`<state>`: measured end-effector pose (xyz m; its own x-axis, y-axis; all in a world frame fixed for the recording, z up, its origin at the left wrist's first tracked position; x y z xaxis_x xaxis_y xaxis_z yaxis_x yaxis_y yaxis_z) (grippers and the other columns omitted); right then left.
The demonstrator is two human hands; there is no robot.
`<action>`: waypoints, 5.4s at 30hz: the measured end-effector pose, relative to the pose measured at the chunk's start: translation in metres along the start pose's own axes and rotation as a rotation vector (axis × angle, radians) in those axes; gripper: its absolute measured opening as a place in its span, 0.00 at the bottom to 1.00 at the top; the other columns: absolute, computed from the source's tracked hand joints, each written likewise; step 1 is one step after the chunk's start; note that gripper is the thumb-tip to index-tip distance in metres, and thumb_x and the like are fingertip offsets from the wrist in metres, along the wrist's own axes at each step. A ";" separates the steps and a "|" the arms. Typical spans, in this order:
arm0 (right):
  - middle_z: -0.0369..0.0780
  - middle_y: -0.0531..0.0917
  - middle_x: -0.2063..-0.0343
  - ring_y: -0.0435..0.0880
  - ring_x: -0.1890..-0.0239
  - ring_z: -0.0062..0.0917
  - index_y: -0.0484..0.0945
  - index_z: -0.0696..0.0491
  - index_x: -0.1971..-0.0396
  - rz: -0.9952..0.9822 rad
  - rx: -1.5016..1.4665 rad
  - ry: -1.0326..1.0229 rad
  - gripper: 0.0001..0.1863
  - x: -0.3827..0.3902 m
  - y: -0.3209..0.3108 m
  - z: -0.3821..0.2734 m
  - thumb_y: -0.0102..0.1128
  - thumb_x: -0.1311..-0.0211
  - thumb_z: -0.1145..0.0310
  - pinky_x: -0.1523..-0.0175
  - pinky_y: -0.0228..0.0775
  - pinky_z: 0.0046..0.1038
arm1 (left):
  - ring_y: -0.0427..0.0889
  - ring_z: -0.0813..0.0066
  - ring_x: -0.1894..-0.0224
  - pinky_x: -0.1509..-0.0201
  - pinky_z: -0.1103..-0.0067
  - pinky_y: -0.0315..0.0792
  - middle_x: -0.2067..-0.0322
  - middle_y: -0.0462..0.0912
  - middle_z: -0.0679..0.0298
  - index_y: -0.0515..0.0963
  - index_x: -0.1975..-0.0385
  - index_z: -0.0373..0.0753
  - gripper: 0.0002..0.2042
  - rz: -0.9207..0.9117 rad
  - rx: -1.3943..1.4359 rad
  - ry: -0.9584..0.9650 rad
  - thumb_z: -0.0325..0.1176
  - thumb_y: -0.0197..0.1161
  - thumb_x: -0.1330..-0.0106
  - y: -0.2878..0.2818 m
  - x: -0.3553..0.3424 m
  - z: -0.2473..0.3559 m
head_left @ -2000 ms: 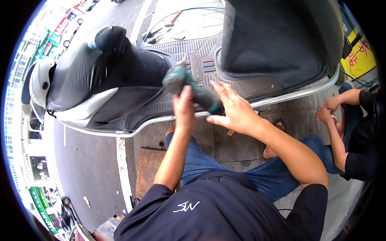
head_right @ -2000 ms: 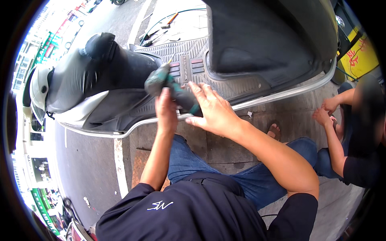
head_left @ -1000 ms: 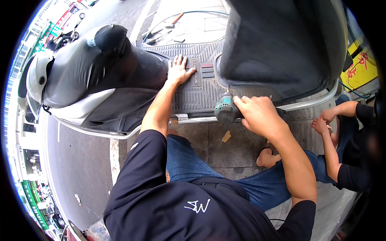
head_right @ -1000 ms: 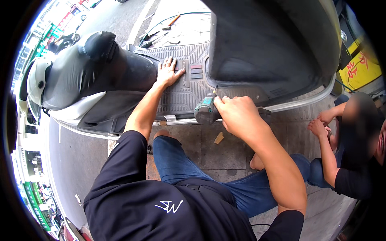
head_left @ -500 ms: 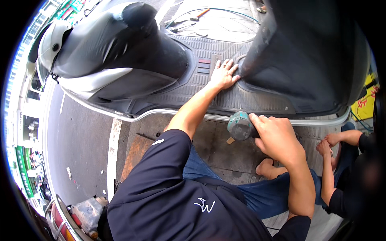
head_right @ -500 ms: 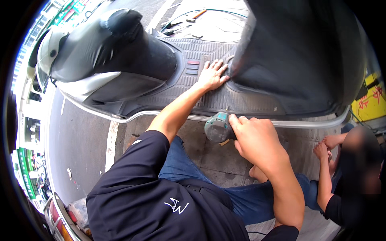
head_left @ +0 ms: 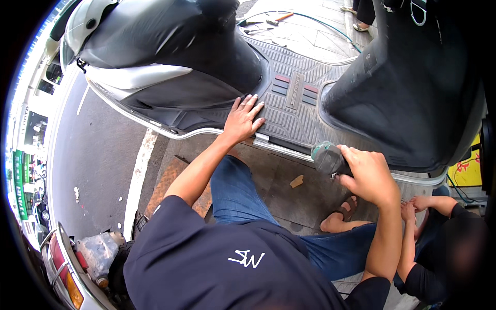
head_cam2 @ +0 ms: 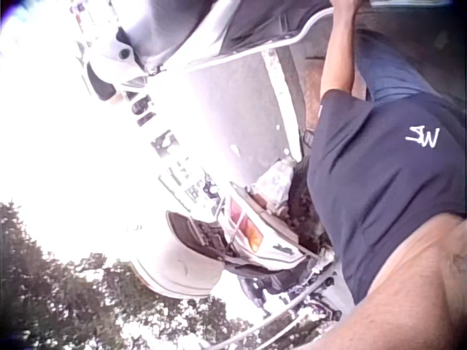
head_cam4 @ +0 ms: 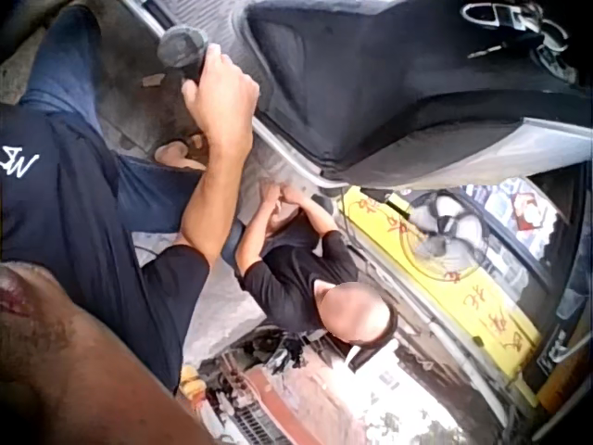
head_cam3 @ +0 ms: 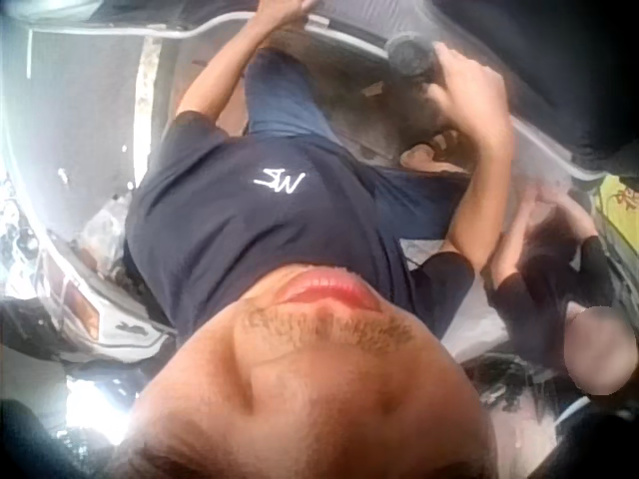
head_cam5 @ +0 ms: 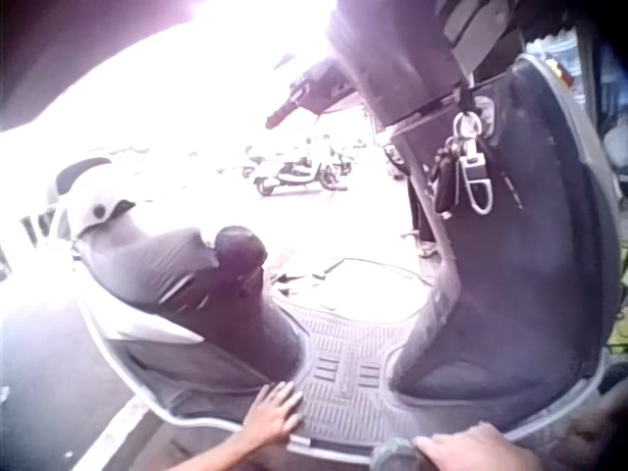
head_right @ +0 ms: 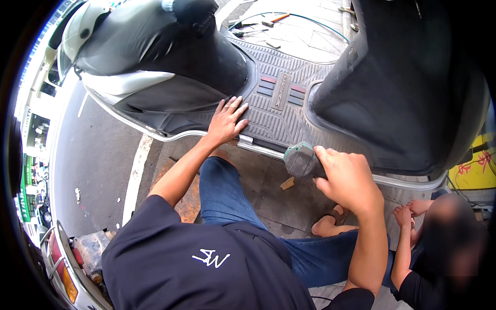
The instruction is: The person uses a power drill to remove screws from the body panels of a scooter and then continues to disassemble parts of the front fairing using a screwdriver.
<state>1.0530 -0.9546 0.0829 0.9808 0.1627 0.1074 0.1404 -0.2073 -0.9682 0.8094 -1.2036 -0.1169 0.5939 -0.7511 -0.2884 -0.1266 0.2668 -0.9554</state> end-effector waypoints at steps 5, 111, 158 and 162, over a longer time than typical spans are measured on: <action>0.47 0.84 0.65 0.85 0.62 0.42 0.74 0.59 0.49 0.013 -0.007 -0.015 0.29 -0.008 -0.005 0.007 0.66 0.52 0.63 0.59 0.76 0.40 | 0.65 0.59 0.30 0.25 0.59 0.52 0.35 0.71 0.56 0.76 0.41 0.44 0.25 0.083 0.020 -0.058 0.50 0.58 0.33 0.004 -0.005 0.006; 0.49 0.85 0.70 0.85 0.62 0.45 0.74 0.60 0.52 -0.056 -0.217 0.179 0.25 0.004 -0.004 0.058 0.65 0.47 0.61 0.55 0.76 0.45 | 0.62 0.60 0.28 0.25 0.60 0.50 0.43 0.78 0.66 0.82 0.59 0.42 0.10 0.326 -0.112 -0.117 0.32 0.56 0.36 -0.012 0.025 -0.026; 0.52 0.85 0.67 0.85 0.59 0.47 0.74 0.60 0.57 0.000 -0.240 0.149 0.25 0.012 0.017 0.071 0.68 0.49 0.59 0.53 0.75 0.45 | 0.85 0.62 0.70 0.49 0.65 0.76 0.74 0.85 0.56 0.77 0.54 0.29 0.19 0.450 0.661 0.960 0.26 0.63 0.47 -0.274 -0.100 0.220; 0.51 0.85 0.66 0.85 0.58 0.48 0.74 0.59 0.55 0.022 -0.262 0.164 0.26 0.013 0.013 0.068 0.68 0.49 0.58 0.53 0.76 0.45 | 0.84 0.69 0.73 0.63 0.77 0.74 0.77 0.83 0.60 0.80 0.58 0.30 0.15 0.169 0.675 0.851 0.21 0.63 0.47 -0.214 -0.089 0.226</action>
<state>1.0581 -0.8900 0.0565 0.9898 0.0019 0.1426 0.1279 -0.4544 -0.8816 0.9634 -1.0574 0.1277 -0.1647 -0.7755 -0.6094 0.4604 0.4860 -0.7429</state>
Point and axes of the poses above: each hand's wrist, its own x-axis away from the middle knuckle, its own y-axis out of the palm, z = x × y, the point moved 3 cm from there along -x, towards the middle knuckle
